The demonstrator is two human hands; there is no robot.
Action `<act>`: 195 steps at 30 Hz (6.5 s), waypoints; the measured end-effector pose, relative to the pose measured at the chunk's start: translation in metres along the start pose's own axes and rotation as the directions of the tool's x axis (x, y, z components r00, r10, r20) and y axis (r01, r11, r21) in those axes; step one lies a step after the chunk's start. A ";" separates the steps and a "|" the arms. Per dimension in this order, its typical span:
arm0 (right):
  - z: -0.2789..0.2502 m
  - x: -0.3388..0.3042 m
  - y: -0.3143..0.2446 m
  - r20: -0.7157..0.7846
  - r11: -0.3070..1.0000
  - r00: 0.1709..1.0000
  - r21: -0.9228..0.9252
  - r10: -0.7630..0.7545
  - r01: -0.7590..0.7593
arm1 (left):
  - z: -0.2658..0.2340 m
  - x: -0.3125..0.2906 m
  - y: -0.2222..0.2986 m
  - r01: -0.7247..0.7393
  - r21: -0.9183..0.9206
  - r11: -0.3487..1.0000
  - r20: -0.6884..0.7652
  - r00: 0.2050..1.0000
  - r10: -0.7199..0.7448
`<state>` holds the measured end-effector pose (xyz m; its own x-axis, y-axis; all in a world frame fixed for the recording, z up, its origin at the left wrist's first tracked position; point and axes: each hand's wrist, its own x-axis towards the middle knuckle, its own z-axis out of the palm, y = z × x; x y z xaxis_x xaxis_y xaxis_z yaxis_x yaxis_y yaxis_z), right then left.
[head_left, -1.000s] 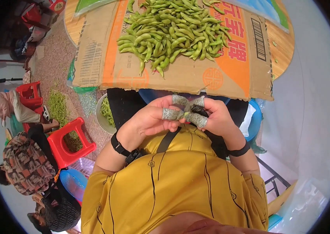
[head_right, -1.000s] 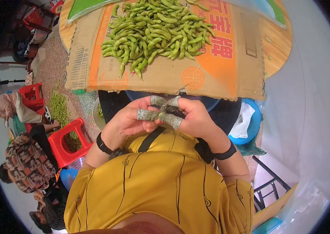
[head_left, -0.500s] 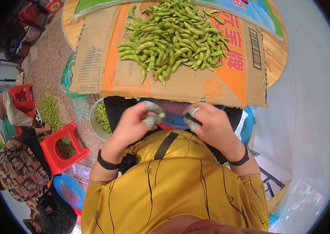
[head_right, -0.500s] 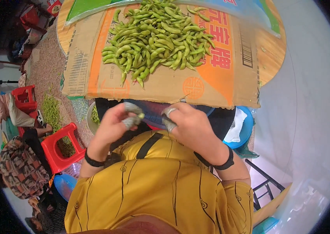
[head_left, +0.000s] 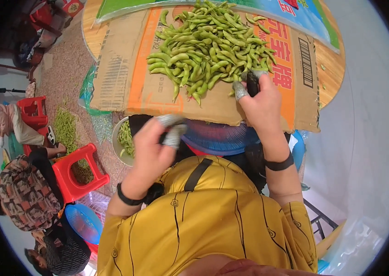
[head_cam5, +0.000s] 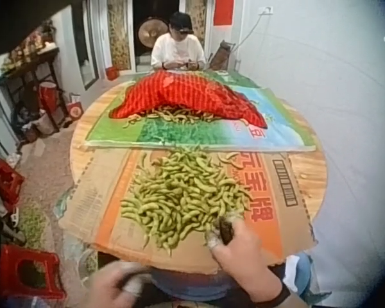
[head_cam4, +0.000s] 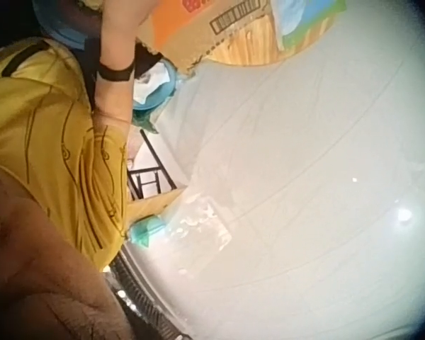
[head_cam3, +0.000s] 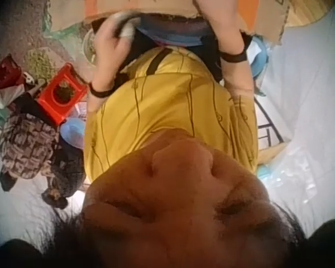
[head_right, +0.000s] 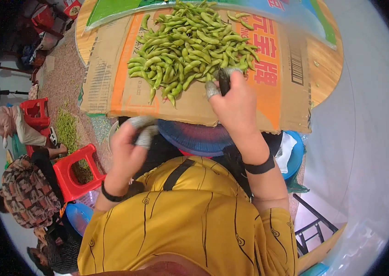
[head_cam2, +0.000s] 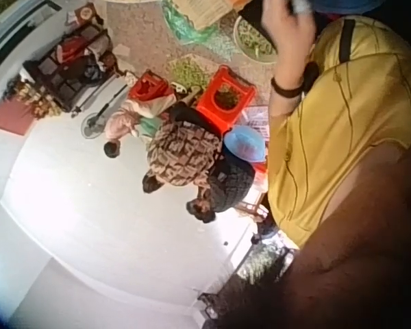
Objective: The person shells edamame by hand, picking up pods from a cardboard sheet, peeling them open, and dropping the beans into a bowl. They occasionally move the pods on the cardboard and toss the empty shells into a separate container.
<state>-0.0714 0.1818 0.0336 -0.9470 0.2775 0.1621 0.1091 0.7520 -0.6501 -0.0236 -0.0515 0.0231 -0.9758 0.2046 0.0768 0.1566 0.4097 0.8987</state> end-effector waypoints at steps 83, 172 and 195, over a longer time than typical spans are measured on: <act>-0.018 -0.085 0.059 0.520 0.821 0.851 0.514 -0.067 -0.249 | 0.071 0.008 0.019 0.153 -0.272 0.950 0.396 0.918 -0.034; 0.007 -0.024 0.005 0.180 0.919 0.913 -0.082 -0.367 0.386 | -0.059 -0.016 -0.036 0.282 0.669 0.687 -0.003 0.926 -0.377; -0.042 -0.065 0.017 0.648 0.608 0.761 0.600 0.011 -0.520 | 0.059 0.031 0.031 0.386 -0.515 0.766 0.425 0.891 -0.163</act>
<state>0.0051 0.2014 0.0435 -0.9156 -0.1679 -0.3652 0.3773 -0.0453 -0.9250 -0.0396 0.0198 0.0278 -0.8297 0.4931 -0.2614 -0.3349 -0.0652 0.9400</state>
